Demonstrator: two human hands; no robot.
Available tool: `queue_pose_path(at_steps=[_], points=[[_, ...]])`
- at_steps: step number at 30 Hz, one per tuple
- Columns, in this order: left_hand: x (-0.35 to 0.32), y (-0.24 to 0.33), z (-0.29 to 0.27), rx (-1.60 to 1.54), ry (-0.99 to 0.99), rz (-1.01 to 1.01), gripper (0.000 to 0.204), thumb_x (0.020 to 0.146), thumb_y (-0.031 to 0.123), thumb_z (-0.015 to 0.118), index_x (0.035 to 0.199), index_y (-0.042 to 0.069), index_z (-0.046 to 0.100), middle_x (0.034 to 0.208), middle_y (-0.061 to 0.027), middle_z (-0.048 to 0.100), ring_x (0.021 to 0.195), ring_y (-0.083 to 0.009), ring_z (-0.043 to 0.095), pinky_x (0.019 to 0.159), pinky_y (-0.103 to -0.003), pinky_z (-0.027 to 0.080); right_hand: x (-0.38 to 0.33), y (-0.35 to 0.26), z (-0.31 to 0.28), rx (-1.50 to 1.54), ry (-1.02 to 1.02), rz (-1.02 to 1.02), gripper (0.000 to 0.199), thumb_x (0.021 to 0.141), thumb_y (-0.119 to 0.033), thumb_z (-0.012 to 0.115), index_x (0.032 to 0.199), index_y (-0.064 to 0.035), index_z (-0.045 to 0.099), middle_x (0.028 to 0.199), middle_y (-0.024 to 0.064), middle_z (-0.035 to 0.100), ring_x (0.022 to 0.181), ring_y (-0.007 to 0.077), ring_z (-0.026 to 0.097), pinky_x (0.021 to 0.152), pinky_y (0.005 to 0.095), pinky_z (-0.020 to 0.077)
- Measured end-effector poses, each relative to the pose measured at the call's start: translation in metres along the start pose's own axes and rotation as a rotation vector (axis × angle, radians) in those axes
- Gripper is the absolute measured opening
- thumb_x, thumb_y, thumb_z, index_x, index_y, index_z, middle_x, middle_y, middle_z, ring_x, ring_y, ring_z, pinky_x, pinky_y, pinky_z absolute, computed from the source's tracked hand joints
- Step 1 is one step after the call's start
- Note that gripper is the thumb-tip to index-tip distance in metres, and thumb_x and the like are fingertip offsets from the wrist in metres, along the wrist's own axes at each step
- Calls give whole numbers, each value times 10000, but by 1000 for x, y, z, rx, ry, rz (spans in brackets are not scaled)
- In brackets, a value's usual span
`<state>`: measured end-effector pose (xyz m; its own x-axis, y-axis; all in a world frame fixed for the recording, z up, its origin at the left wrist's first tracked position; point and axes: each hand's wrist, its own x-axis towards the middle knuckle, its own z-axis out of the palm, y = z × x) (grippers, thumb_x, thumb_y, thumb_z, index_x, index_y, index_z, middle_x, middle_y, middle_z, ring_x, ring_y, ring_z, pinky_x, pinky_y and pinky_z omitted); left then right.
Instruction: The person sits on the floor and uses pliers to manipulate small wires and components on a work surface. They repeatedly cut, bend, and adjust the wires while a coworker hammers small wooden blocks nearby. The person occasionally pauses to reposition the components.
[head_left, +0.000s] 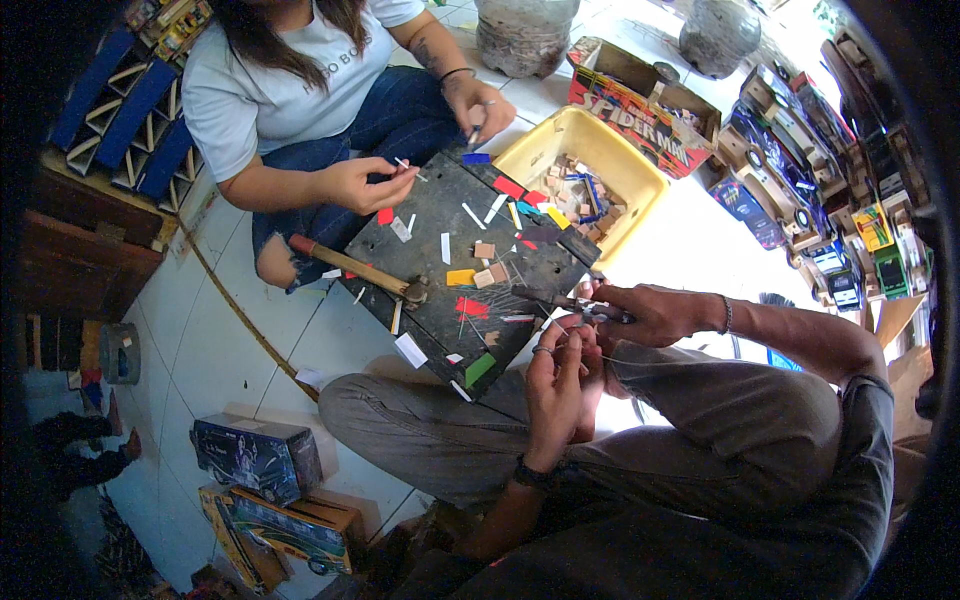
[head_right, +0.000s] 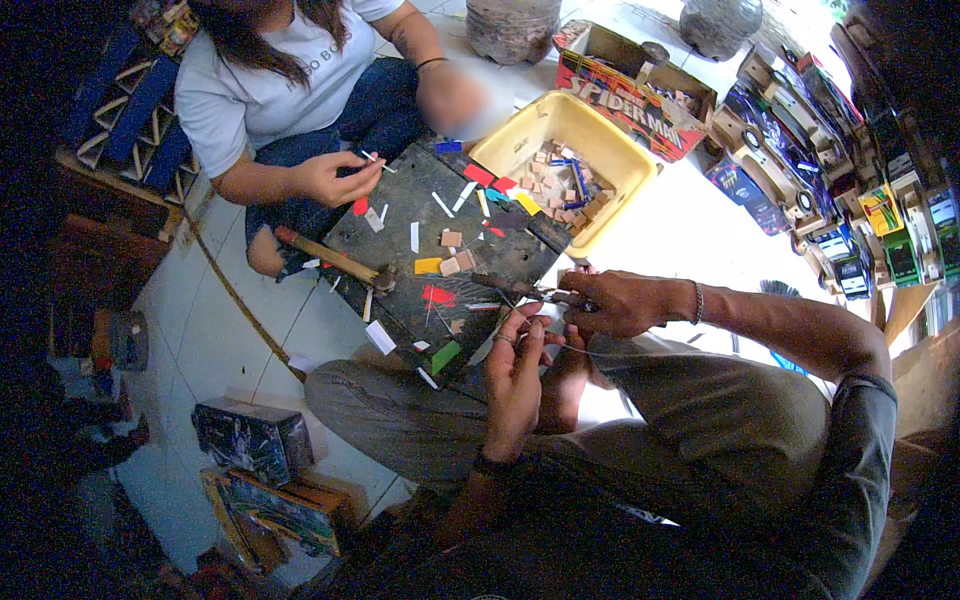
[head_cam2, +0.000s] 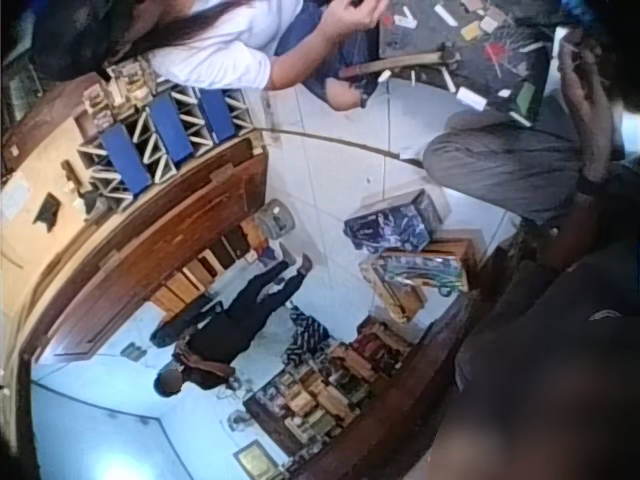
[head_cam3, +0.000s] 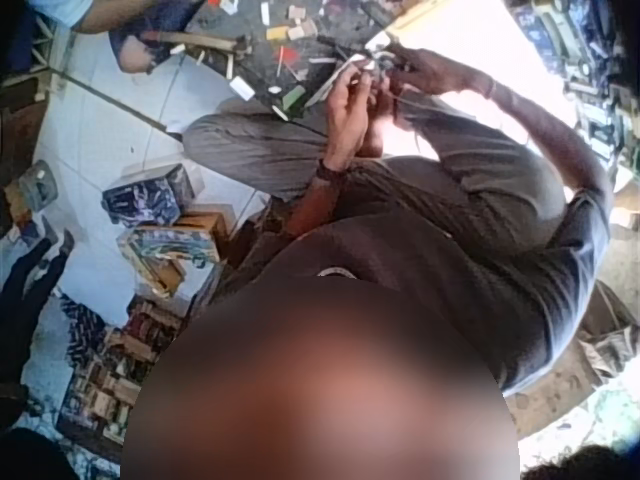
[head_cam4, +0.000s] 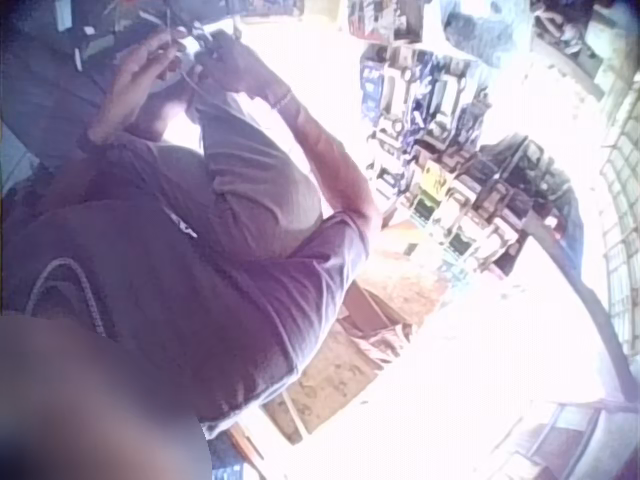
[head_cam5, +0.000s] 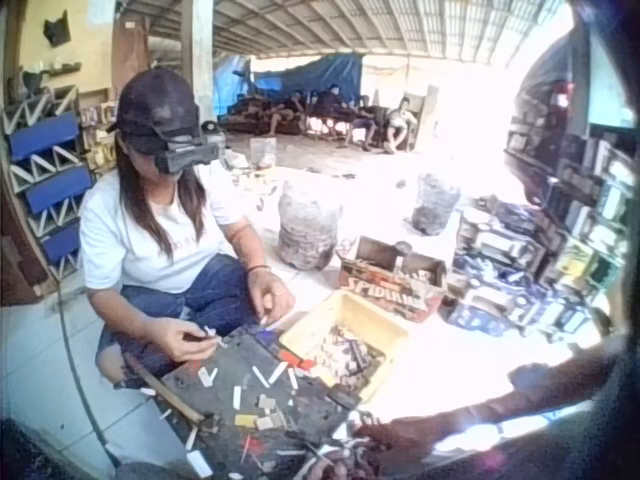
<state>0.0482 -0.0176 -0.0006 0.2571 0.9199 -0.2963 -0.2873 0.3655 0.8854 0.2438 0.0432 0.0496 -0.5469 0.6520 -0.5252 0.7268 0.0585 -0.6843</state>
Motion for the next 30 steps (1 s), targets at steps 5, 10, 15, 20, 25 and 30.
queue_pose_path(at_steps=[5, 10, 15, 20, 25, 30], points=[[2, -13, 1, -28, 42, 17, 254, 1013, 194, 488, 1197, 29, 547, 993, -58, 645, 880, -81, 609, 761, -223, 492, 6, 4, -4, -101, 30, 17, 332, 887, -304, 588, 1003, 5, 550, 841, 224, 623, 817, 415, 629, 718, 492, 490], [0, -25, 2, -51, 95, 29, 265, 1007, 183, 499, 1218, 29, 542, 957, -45, 622, 827, -73, 591, 691, -205, 458, 21, 10, 3, -159, 55, 14, 356, 863, -349, 620, 912, 3, 598, 839, 227, 637, 812, 411, 635, 724, 487, 496], [0, -27, 5, -139, 116, 33, 297, 1008, 174, 495, 1267, 30, 513, 1006, -49, 608, 838, -65, 581, 694, -201, 453, 26, 15, 10, -226, 103, 37, 414, 841, -404, 647, 894, 4, 605, 837, 222, 648, 815, 405, 642, 720, 485, 500], [-3, -27, 8, -168, 151, -18, 321, 1012, 193, 492, 1286, 25, 489, 1066, -58, 595, 878, -79, 590, 728, -211, 466, 29, 14, 9, -251, 106, 54, 434, 842, -433, 649, 874, -3, 593, 808, 220, 650, 792, 408, 643, 706, 484, 498], [-1, -28, 8, -240, 168, 22, 325, 1011, 191, 494, 1297, 40, 461, 1098, -64, 579, 892, -112, 587, 767, -245, 477, 30, 16, 7, -173, 114, -29, 415, 872, -420, 629, 898, -10, 567, 799, 215, 645, 778, 405, 639, 687, 484, 488], [3, -18, 4, -423, 275, 50, 334, 1000, 177, 514, 1310, 76, 443, 1066, -62, 553, 896, -148, 563, 813, -302, 486, 11, 6, 10, 46, 116, -69, 498, 909, -487, 590, 957, 8, 558, 841, 168, 587, 865, 314, 607, 832, 430, 453]])
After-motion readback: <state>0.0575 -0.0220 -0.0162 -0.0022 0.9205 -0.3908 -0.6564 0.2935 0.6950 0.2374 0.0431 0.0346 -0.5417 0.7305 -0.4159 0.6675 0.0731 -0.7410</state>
